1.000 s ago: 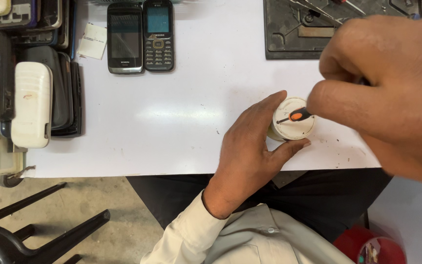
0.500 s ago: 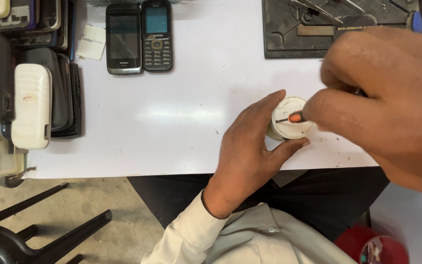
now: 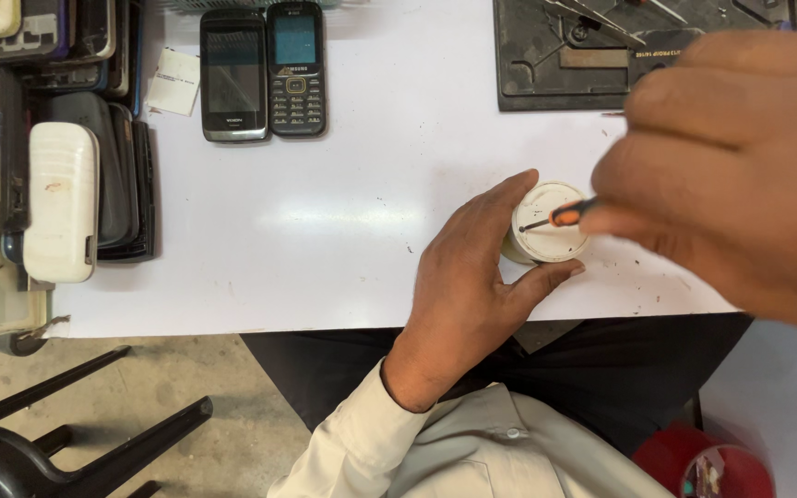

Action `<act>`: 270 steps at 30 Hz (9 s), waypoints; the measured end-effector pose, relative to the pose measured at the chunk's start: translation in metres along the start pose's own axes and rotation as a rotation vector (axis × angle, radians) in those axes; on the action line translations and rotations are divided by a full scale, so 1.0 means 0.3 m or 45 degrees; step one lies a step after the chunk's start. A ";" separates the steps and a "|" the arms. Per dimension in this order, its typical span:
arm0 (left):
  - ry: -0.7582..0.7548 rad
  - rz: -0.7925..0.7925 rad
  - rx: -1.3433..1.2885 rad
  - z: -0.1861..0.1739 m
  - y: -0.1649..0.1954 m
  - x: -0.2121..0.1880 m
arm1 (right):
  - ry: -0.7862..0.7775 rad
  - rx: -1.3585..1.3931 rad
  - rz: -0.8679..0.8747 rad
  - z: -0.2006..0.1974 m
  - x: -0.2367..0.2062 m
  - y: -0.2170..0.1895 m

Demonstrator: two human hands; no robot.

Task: The person cleans a mobile phone circuit board with a toothbrush, then assembles a feature phone by inserting the board into the housing, snapping the keypad and back cover into place, and inserting the battery. The person also opens a small cylindrical container with a screwdriver.

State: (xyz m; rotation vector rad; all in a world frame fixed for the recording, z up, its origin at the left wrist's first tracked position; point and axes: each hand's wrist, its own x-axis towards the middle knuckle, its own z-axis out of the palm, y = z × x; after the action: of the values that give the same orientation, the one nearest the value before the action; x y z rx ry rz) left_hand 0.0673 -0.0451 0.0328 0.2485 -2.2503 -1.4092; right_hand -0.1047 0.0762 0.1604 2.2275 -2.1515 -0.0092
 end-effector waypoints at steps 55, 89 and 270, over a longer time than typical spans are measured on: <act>0.004 0.018 0.027 0.017 -0.003 0.000 | 0.096 0.911 0.061 0.133 -0.065 0.050; 0.004 0.007 0.003 0.011 -0.017 -0.007 | -0.038 0.093 0.566 0.133 -0.029 -0.031; -0.073 0.022 0.078 0.053 0.009 0.031 | -0.069 0.203 0.571 0.058 -0.200 0.070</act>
State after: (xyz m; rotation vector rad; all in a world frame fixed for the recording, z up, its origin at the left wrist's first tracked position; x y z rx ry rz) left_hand 0.0519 -0.0346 0.0322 0.2110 -2.3388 -1.3563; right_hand -0.1284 0.1350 0.1422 1.7754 -2.7171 0.1220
